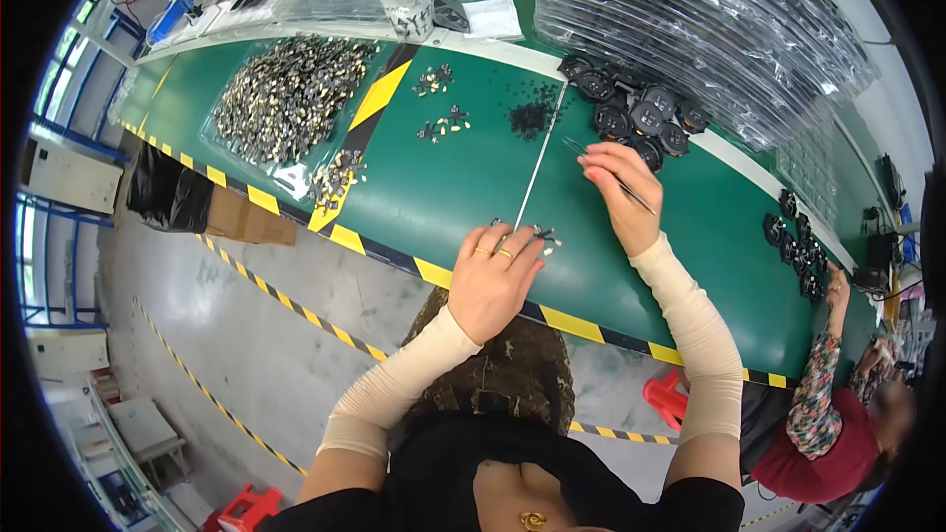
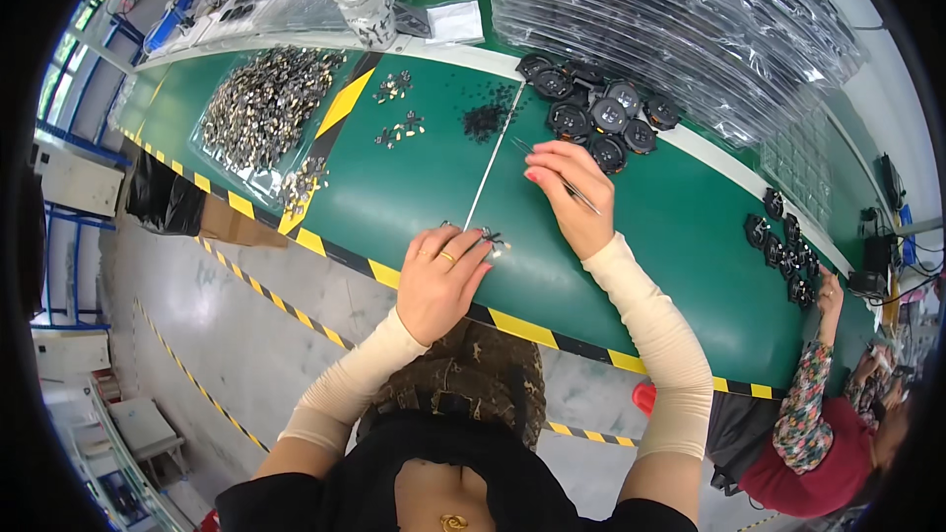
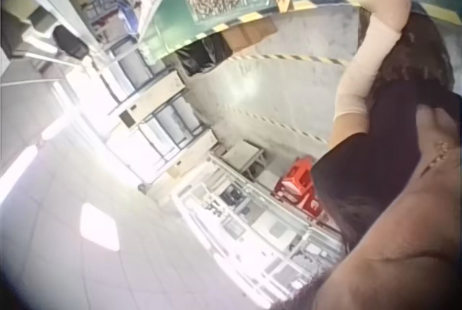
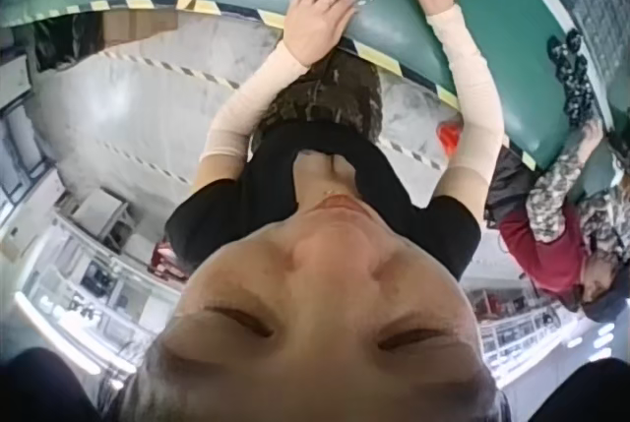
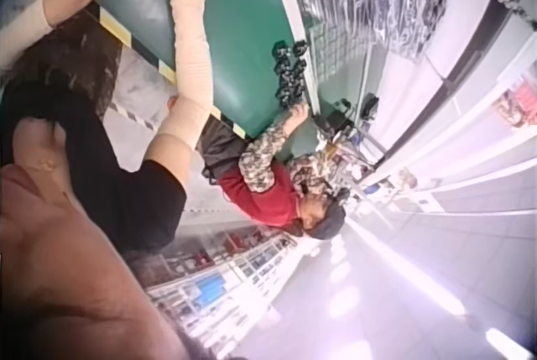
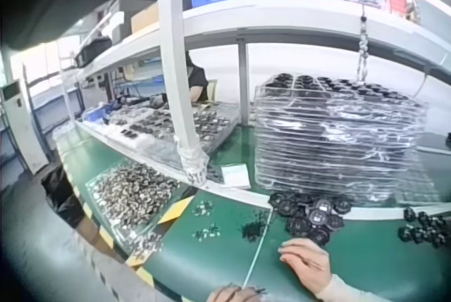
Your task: Assembling small speaker components at an electronics factory workstation.
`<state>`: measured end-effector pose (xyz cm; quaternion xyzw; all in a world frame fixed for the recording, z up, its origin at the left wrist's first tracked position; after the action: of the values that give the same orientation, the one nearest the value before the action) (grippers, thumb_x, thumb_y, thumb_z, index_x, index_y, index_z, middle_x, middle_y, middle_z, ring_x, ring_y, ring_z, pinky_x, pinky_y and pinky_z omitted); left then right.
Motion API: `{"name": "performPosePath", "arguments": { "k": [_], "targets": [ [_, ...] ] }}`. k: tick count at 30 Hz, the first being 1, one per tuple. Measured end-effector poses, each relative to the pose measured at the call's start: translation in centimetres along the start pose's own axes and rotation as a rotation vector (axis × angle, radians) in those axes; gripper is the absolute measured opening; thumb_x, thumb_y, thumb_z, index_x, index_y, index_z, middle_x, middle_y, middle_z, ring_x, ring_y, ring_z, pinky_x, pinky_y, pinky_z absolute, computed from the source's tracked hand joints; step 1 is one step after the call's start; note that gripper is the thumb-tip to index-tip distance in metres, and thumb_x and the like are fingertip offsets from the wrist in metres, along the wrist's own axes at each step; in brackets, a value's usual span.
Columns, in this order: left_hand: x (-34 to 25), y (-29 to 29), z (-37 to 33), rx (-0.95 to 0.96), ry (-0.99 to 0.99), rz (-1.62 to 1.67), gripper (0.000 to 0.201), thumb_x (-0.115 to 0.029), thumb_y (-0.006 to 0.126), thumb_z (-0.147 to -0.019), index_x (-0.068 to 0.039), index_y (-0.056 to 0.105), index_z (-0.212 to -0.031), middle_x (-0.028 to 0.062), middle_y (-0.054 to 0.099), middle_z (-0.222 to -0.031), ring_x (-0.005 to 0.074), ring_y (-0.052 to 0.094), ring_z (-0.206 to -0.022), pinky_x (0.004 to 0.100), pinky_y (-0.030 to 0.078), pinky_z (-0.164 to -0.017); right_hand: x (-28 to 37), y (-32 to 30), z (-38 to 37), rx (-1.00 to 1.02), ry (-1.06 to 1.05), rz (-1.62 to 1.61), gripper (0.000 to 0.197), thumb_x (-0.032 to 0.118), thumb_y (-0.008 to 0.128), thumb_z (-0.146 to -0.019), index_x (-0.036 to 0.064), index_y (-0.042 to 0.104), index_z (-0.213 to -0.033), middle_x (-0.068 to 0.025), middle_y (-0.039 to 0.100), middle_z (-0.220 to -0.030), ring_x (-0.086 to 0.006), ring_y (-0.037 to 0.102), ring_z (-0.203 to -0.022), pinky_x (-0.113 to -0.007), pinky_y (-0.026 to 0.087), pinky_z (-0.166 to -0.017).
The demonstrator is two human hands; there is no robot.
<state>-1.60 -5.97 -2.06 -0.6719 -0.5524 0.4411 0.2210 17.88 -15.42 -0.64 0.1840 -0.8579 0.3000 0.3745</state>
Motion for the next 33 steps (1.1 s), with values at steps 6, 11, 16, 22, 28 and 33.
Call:
{"name": "performPosePath", "arguments": {
  "k": [6, 11, 16, 22, 28, 33],
  "targets": [
    [-0.4, 0.0, -0.4, 0.020, -0.019, 0.012, 0.033, -0.015, 0.072, -0.082, -0.008, 0.067, -0.113, 0.0057, 0.059, -0.123, 0.0263, 0.054, -0.110, 0.0478, 0.039, -0.102, -1.8, 1.0, -0.3, 0.025, 0.149, -0.189, 0.017, -0.003, 0.062, -0.091, -0.0061, 0.067, -0.107, -0.0130, 0.063, -0.112, -0.0200, 0.067, -0.098, -0.028, 0.054, -0.085],
    [-0.1, 0.5, -0.2, 0.021, -0.017, 0.034, 0.032, -0.014, 0.073, -0.081, -0.008, 0.068, -0.112, 0.0036, 0.061, -0.120, 0.0242, 0.055, -0.107, 0.0471, 0.039, -0.102, -2.0, 1.2, -0.5, 0.047, 0.190, -0.253, 0.019, -0.003, 0.062, -0.092, -0.0061, 0.067, -0.110, -0.0132, 0.062, -0.115, -0.0204, 0.067, -0.100, -0.028, 0.054, -0.087],
    [-0.2, 0.3, -0.4, 0.016, 0.008, 0.019, 0.030, -0.013, 0.072, -0.081, -0.007, 0.069, -0.110, 0.0026, 0.063, -0.120, 0.0233, 0.056, -0.105, 0.0468, 0.040, -0.101, -2.5, 1.4, -0.6, 0.043, 0.183, -0.223, 0.020, -0.003, 0.061, -0.092, -0.0057, 0.068, -0.110, -0.0131, 0.064, -0.112, -0.0199, 0.067, -0.098, -0.028, 0.054, -0.086],
    [-0.2, 0.4, -0.5, 0.036, 0.032, 0.022, 0.029, -0.011, 0.071, -0.082, -0.006, 0.069, -0.110, 0.0030, 0.063, -0.120, 0.0236, 0.056, -0.104, 0.0470, 0.040, -0.102, -0.9, 0.3, -0.1, 0.146, 0.019, -0.038, 0.022, -0.006, 0.061, -0.089, -0.0026, 0.070, -0.108, -0.0154, 0.068, -0.110, -0.0236, 0.068, -0.099, -0.030, 0.054, -0.086],
    [-0.1, 0.5, -0.3, 0.020, 0.042, 0.015, 0.030, -0.011, 0.071, -0.082, -0.004, 0.068, -0.111, 0.0036, 0.063, -0.119, 0.0238, 0.056, -0.104, 0.0473, 0.040, -0.103, 3.0, -2.0, 5.4, 0.431, -0.198, 0.035, 0.032, -0.008, 0.067, -0.081, -0.0020, 0.069, -0.112, -0.0172, 0.066, -0.118, -0.0311, 0.068, -0.103, -0.036, 0.056, -0.084],
    [-0.2, 0.6, -0.4, 0.043, 0.036, 0.011, 0.029, -0.012, 0.071, -0.083, -0.004, 0.068, -0.110, 0.0033, 0.062, -0.119, 0.0230, 0.055, -0.105, 0.0470, 0.039, -0.104, 3.3, -1.8, 5.9, 0.462, -0.237, 0.063, 0.034, -0.007, 0.069, -0.078, 0.0005, 0.070, -0.111, -0.0139, 0.066, -0.118, -0.0293, 0.069, -0.099, -0.036, 0.057, -0.081]
  ]
}}
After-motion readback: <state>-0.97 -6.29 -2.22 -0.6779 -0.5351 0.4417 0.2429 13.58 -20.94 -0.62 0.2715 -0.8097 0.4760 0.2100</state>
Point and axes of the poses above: each hand's wrist, its own z-axis away from the middle knuckle, its own y-axis out of the palm, x = y × z, the point moved 3 cm from there along -z, towards the middle knuckle
